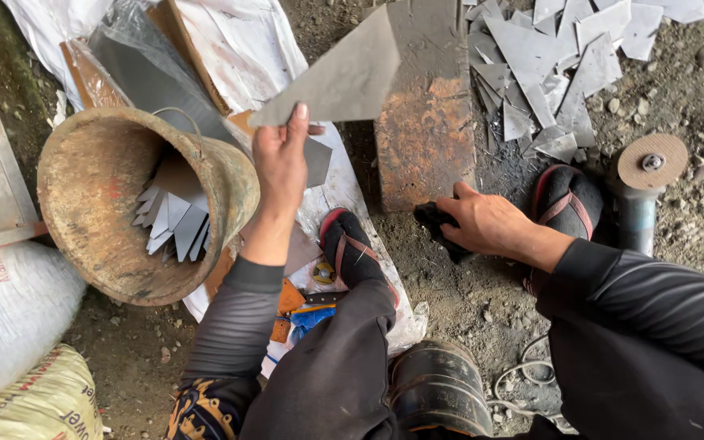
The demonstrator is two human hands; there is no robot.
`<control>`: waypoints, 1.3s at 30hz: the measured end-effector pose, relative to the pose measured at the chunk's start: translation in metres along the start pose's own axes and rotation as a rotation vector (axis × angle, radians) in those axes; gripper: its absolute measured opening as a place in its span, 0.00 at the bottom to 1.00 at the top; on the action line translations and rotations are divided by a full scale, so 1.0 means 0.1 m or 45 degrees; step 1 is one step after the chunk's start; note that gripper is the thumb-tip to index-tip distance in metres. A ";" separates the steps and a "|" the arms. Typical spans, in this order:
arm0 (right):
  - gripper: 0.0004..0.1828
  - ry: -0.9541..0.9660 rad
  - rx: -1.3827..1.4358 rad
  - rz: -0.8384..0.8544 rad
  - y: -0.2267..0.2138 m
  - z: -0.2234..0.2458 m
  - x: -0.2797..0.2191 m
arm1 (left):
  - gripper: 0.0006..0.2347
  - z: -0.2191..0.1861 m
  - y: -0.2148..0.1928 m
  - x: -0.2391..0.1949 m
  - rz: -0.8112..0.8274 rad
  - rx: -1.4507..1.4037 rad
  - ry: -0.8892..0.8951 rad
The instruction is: The person sits on the ground and smooths the edges of small triangular tile pieces using a sanding block against a wooden board. They handle the tiles one at a time, sanding each edge before placing the finished pieces into a bucket.
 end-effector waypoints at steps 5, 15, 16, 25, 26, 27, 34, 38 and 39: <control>0.22 0.079 0.038 -0.040 -0.02 -0.03 -0.05 | 0.12 0.33 0.44 -0.49 0.066 -0.415 -0.353; 0.18 0.303 0.248 -0.390 -0.14 -0.17 -0.18 | 0.15 0.51 0.41 -1.11 0.105 -0.647 -0.668; 0.18 0.298 0.246 -0.416 -0.17 -0.17 -0.18 | 0.15 0.49 0.36 -1.09 0.092 -0.634 -0.669; 0.16 0.302 0.178 -0.647 -0.46 -0.23 -0.24 | 0.15 0.53 0.31 -1.19 0.139 -0.731 -0.641; 0.16 0.337 0.167 -0.642 -0.51 -0.26 -0.24 | 0.14 0.55 0.32 -1.20 0.136 -0.774 -0.655; 0.16 0.372 0.156 -0.637 -0.56 -0.29 -0.23 | 0.14 0.57 0.32 -1.21 0.132 -0.817 -0.669; 0.17 0.105 0.295 -0.833 -0.70 -0.36 -0.06 | 0.14 0.50 0.37 -1.24 0.114 -0.814 -0.680; 0.18 0.073 0.319 -0.749 -0.35 -0.18 0.28 | 0.16 0.44 0.40 -1.26 0.148 -0.798 -0.665; 0.17 0.118 0.295 -0.689 -0.29 -0.12 0.35 | 0.17 0.45 0.40 -1.26 0.158 -0.786 -0.654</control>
Point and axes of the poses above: each hand's wrist, its own x-axis towards the middle knuckle, its own y-axis out of the palm, z = x × y, the point moved 4 cm from there along x, towards the middle knuckle, and after that the axes turned 8 degrees about x, right-handed, at the moved point
